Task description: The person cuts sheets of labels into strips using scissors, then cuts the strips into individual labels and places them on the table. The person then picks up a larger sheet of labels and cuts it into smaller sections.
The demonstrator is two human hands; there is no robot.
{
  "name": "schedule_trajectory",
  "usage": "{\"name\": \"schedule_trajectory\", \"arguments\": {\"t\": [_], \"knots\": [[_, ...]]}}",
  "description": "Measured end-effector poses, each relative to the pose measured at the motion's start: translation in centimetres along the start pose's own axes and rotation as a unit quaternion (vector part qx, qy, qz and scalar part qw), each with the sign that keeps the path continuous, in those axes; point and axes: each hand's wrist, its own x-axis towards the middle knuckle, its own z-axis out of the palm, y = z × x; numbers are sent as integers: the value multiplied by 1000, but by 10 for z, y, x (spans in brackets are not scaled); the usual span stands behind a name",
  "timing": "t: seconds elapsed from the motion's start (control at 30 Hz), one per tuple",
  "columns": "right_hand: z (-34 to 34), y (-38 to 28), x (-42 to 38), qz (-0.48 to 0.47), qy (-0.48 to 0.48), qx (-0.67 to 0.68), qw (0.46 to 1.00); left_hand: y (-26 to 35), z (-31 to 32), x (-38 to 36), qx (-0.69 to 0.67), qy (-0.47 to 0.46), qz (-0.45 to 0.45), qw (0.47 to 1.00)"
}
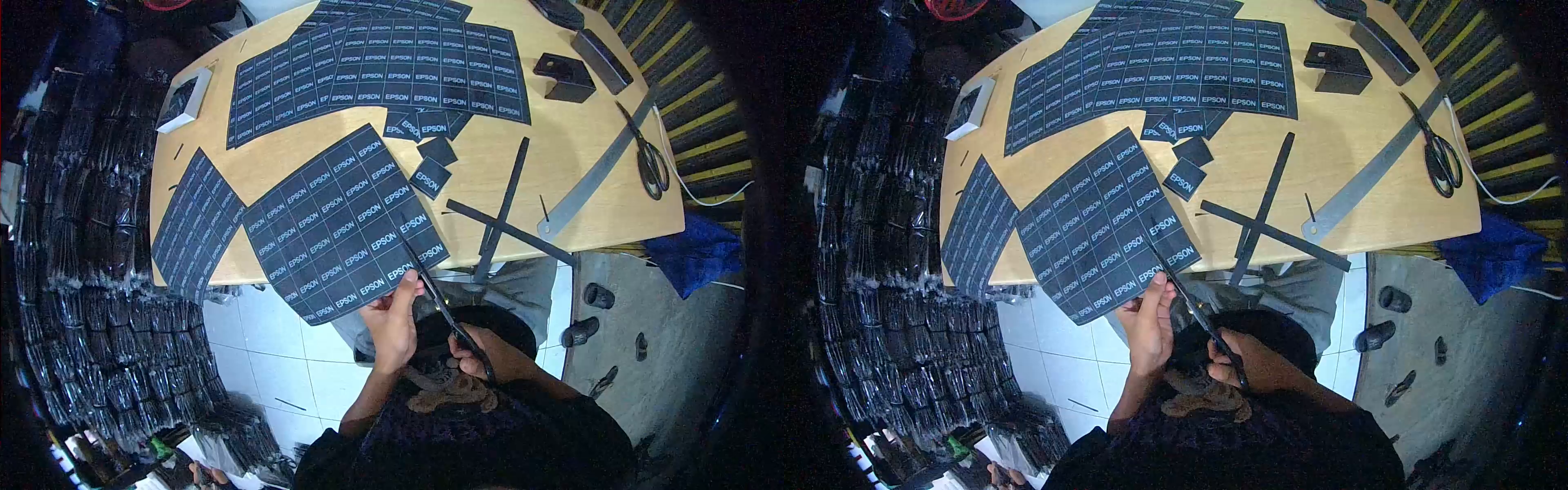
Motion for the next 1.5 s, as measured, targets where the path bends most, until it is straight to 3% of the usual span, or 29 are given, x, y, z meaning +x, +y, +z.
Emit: {"name": "schedule_trajectory", "arguments": {"t": [1.23,1.5], "knots": [[7,4,-2,1,43,-40,998,5,2,0,-8,6,-33,999],[7,3,-2,26,32,1,999,8,2,1,-6,14,-37,999]]}}
